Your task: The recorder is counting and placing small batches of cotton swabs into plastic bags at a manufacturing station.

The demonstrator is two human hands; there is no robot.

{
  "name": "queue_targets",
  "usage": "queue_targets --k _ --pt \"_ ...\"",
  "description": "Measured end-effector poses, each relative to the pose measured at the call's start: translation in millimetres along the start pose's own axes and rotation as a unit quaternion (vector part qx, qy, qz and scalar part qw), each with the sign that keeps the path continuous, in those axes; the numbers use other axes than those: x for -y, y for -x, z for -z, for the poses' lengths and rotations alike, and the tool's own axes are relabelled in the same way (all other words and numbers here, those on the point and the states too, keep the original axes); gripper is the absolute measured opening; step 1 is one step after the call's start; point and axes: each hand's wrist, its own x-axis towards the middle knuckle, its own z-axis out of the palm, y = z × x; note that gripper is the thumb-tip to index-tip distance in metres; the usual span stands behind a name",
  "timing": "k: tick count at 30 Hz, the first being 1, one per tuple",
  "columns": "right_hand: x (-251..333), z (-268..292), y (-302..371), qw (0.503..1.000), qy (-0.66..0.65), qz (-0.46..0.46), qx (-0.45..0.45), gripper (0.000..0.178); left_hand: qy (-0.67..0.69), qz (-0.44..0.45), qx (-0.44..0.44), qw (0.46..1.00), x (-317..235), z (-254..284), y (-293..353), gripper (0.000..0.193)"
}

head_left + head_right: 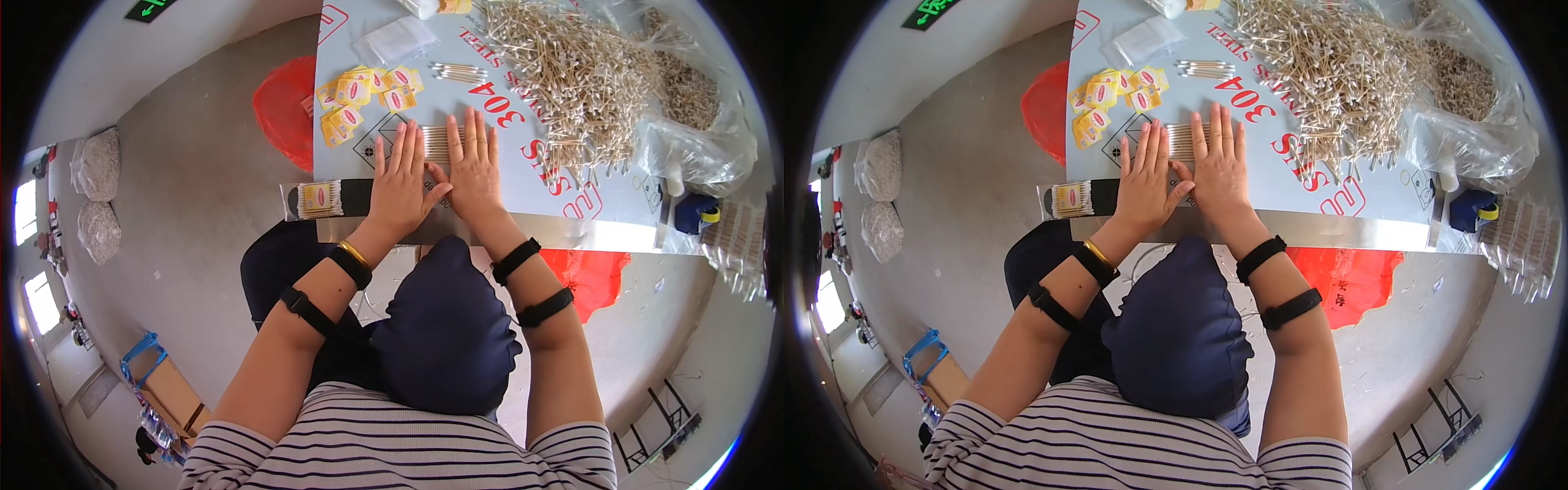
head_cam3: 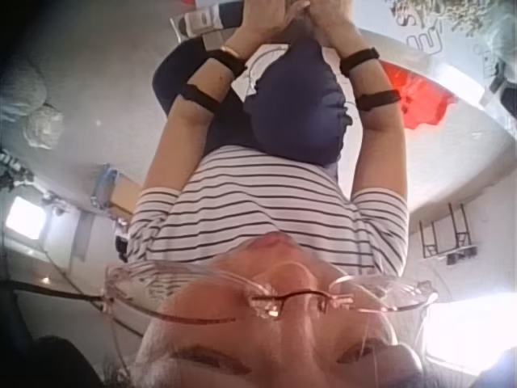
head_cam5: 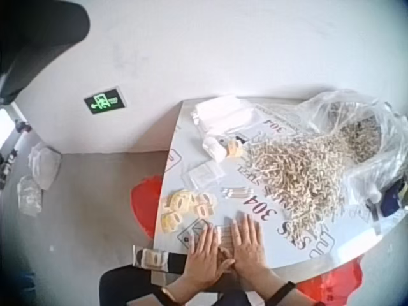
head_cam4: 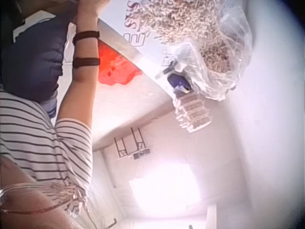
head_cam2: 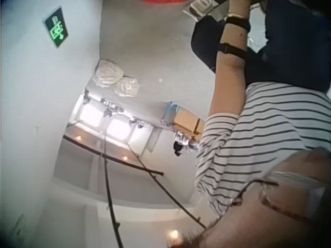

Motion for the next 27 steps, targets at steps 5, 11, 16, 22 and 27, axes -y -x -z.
queue_targets --k 5,11,16,22,27 --pt "0 3 -1 1.000 -0.001 -0.008 0.011 0.090 0.046 0.030 -0.028 0.998 8 5 -11 0.089" --pt "-2 2 0 1.000 0.016 0.002 0.003 0.091 0.009 -0.019 0.025 0.999 4 2 -20 0.076" --pt "-1 12 1 1.000 -0.015 -0.005 0.010 0.093 -0.018 -0.024 0.032 0.999 5 2 -18 0.077" --pt "-12 35 21 0.999 -0.042 -0.021 0.011 0.097 -0.040 -0.030 0.036 0.998 8 4 -17 0.076" --pt "-14 21 31 0.998 -0.055 0.005 0.002 0.094 -0.043 -0.043 0.031 0.998 8 3 -17 0.077"
